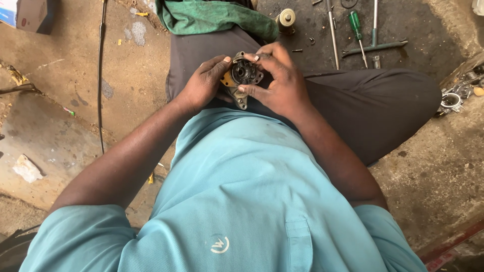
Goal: Disassembling and cleaning the components of a motorcycle starter motor.
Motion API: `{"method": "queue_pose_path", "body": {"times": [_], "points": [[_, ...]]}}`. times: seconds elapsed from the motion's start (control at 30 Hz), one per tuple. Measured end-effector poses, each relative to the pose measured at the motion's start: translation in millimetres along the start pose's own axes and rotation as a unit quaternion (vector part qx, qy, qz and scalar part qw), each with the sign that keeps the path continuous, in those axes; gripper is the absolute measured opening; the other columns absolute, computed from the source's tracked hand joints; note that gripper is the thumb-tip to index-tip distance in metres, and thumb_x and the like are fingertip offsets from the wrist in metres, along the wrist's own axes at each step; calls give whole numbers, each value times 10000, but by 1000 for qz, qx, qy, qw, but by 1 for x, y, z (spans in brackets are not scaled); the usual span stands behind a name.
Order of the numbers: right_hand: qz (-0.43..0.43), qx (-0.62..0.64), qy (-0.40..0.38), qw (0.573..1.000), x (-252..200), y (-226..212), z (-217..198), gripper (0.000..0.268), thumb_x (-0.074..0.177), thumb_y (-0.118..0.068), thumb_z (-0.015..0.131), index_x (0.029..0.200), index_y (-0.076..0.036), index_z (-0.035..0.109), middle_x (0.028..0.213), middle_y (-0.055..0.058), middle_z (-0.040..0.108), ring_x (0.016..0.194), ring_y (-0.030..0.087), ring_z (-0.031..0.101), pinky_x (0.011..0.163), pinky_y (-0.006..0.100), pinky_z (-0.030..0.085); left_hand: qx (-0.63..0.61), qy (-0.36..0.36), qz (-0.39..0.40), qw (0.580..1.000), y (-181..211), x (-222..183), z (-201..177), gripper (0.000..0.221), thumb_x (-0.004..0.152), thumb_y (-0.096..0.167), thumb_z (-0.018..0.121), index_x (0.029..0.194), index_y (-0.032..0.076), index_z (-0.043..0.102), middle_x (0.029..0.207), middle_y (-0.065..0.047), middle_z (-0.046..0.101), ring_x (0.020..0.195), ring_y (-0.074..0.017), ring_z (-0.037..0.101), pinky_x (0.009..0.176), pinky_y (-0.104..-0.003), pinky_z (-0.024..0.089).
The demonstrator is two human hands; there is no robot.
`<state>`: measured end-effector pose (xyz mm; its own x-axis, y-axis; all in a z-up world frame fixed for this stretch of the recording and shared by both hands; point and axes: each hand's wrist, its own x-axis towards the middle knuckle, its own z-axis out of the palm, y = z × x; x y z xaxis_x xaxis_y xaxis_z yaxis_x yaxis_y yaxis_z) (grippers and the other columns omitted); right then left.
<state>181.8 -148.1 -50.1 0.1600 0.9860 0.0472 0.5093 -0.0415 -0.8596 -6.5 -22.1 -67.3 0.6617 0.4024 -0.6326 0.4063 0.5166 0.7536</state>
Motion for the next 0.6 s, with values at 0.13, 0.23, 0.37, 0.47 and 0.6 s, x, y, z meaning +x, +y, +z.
{"method": "queue_pose_path", "body": {"times": [0.13,0.23,0.37,0.47,0.6], "points": [[-56,12,8,998,3,6,-4,629,832,-344,941,1331,-81,663,1249,101,567,1124,194,672,941,315,633,-20,9,-5,1000,3,-1,4,530,1057,432,422,1390,27,499,1109,-140,685,936,-205,747,694,-315,676],[-54,-6,-1,999,2,6,-5,627,825,-348,946,1312,-77,660,1242,89,581,1121,199,676,929,323,628,-20,6,-2,1000,3,-2,6,515,1060,432,419,1340,14,528,1088,-146,683,930,-206,751,695,-321,658],[-52,-32,-12,998,3,2,-7,632,800,-371,949,1286,-86,661,1218,79,593,1117,217,674,910,344,622,21,20,-1,1000,0,0,6,502,1048,449,440,1326,47,552,1078,-116,687,918,-166,748,666,-281,676],[-108,-72,8,991,4,2,-11,665,780,-407,958,1281,-87,661,1200,83,603,1118,236,664,923,391,603,103,9,29,994,-1,0,9,497,1013,421,609,1320,33,556,1119,-117,694,945,-161,732,676,-272,659],[-67,-24,-24,997,4,6,-21,634,793,-392,951,1260,-79,657,1232,87,641,1144,235,683,950,386,596,112,25,40,993,1,-8,15,544,975,398,645,1371,40,536,1136,-114,707,919,-155,748,653,-257,657]]}}
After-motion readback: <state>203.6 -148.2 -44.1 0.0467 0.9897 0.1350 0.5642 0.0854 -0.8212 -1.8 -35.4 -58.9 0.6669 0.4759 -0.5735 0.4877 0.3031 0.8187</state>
